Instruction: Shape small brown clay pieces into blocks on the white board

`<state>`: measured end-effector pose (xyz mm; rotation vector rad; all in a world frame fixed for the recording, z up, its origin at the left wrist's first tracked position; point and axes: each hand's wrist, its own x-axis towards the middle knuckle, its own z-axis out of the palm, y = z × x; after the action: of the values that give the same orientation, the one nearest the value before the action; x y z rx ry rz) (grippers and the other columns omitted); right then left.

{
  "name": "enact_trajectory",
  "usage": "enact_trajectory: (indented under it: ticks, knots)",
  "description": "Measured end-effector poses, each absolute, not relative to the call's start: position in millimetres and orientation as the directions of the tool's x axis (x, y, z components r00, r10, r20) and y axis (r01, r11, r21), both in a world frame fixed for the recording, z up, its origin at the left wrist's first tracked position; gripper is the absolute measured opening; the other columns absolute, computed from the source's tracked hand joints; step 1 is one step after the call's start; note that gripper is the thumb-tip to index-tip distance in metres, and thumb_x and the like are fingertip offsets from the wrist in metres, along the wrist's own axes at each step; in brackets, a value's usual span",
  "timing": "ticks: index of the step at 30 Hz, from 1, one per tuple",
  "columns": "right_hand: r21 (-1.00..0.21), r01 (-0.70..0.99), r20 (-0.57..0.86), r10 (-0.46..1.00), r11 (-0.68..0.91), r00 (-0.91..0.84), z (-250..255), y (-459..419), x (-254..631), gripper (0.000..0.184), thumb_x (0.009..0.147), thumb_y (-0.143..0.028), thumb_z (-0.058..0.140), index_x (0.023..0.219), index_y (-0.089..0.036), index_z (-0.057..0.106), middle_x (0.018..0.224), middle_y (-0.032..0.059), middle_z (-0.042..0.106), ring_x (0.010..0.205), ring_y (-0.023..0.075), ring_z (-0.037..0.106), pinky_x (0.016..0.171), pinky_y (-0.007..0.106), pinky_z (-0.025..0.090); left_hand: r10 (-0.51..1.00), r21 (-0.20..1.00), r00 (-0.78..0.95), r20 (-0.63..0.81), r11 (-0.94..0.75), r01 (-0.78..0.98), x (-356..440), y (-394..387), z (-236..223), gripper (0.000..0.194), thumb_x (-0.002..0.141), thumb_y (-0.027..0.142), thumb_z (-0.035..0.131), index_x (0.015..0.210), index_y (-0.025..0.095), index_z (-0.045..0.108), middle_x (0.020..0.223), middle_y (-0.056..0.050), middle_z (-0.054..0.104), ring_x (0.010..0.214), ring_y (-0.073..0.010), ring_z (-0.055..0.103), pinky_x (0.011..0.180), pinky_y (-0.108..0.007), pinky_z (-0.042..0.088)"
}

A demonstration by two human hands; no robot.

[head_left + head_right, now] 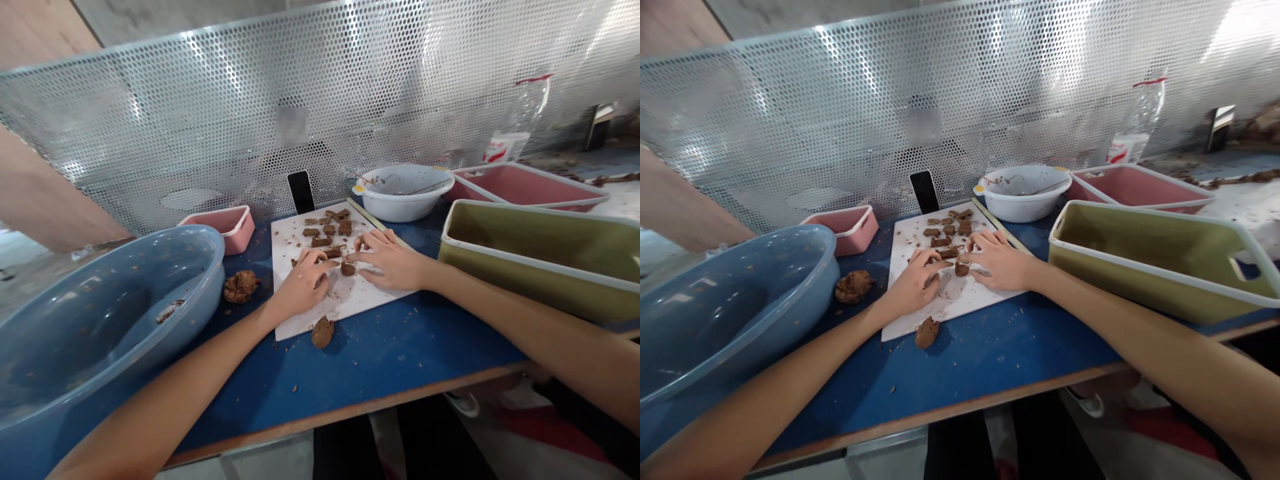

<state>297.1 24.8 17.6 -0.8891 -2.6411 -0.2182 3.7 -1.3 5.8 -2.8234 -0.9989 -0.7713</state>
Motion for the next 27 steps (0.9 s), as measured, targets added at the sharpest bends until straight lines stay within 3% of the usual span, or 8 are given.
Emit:
enact_trajectory:
  ticks: [6,17,27]
  knots:
    - [0.05,0.603,0.344,0.553,0.796,-0.758,15.4,26.4,297.2,0.04,0.11,-0.041,0.053,0.144,-0.033,0.072,0.138,0.0155,0.06,0.128,0.0378,0.054,0.108,0.058,0.041,0.583,0.118,0.684,0.437,-0.792,0.6,3.2,-1.3,5.6,0.04,0.103,0.007,0.056,0.137,0.021,0.073,0.127,-0.015,0.058,0.122,-0.0329,0.053,0.11,-0.053,0.051]
    - [0.037,0.591,0.359,0.541,0.806,-0.761,15.2,25.9,297.6,0.043,0.11,-0.041,0.053,0.149,-0.032,0.07,0.136,0.0155,0.06,0.124,0.0359,0.054,0.106,0.054,0.041,0.581,0.121,0.68,0.448,-0.792,0.598,3.0,-1.0,5.1,0.04,0.103,0.007,0.056,0.135,0.022,0.073,0.127,-0.014,0.058,0.122,-0.033,0.052,0.108,-0.053,0.051]
    - [0.041,0.595,0.379,0.539,0.802,-0.752,16.8,25.2,298.3,0.038,0.109,-0.039,0.054,0.139,-0.031,0.077,0.13,0.0147,0.06,0.121,0.0355,0.055,0.102,0.052,0.041,0.576,0.123,0.675,0.46,-0.795,0.594,3.9,-2.2,7.0,0.043,0.102,0.007,0.056,0.138,0.023,0.072,0.126,-0.014,0.058,0.12,-0.0324,0.052,0.108,-0.053,0.051]
